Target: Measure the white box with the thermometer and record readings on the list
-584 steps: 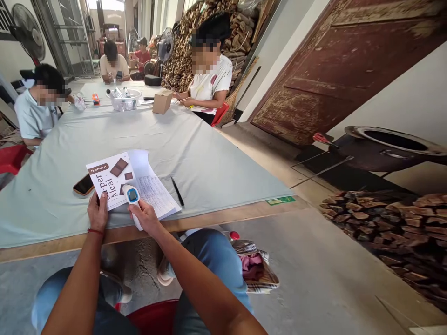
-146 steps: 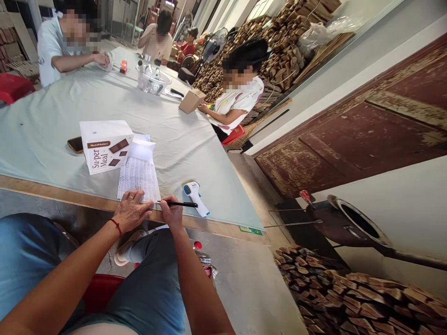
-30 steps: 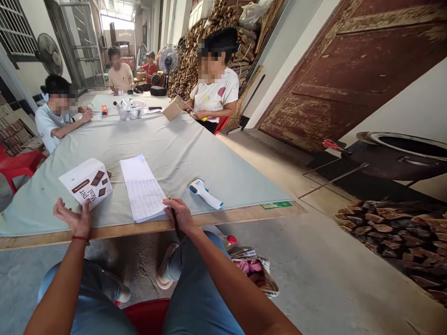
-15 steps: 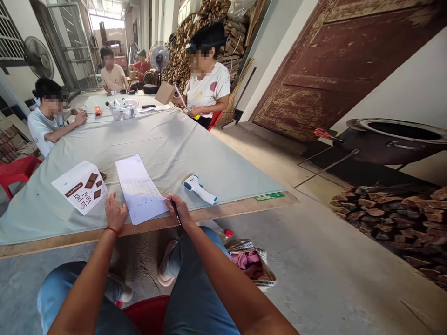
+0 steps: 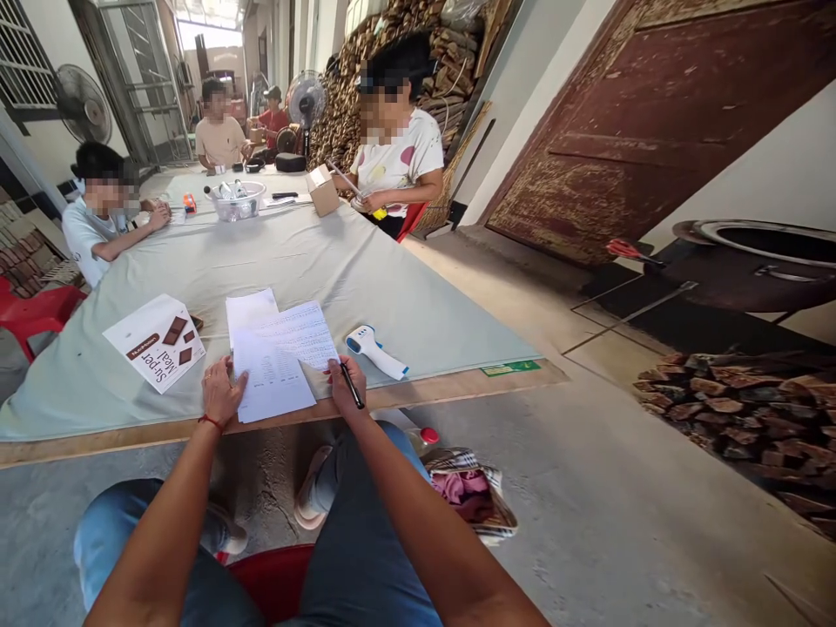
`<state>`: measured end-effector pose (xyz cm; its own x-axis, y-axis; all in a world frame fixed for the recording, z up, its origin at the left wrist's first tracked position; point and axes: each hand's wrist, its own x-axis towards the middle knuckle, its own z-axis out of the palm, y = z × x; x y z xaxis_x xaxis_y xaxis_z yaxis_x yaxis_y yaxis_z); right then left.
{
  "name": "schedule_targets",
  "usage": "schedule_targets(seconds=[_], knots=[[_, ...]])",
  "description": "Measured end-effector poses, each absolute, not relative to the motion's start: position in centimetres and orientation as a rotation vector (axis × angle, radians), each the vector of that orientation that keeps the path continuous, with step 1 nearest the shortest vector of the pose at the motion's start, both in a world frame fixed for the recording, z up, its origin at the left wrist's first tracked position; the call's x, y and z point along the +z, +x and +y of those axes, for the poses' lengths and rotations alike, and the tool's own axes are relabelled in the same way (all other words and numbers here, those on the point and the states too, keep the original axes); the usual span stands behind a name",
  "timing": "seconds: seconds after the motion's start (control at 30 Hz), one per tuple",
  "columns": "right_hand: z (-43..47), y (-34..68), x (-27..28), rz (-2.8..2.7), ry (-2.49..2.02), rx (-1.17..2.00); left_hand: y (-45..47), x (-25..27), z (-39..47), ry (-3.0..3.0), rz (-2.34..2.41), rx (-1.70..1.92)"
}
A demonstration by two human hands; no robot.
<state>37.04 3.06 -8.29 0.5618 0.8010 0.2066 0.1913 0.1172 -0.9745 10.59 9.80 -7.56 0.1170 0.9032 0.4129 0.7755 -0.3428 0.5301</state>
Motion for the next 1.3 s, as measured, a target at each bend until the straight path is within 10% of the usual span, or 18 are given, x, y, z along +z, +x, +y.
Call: schedule_targets(seconds=[1.3], knots=[[2.3,37.0,-7.5,-1.105,-1.305,0.613,8.2,-7.3,9.6,1.603,1.253,1.049]])
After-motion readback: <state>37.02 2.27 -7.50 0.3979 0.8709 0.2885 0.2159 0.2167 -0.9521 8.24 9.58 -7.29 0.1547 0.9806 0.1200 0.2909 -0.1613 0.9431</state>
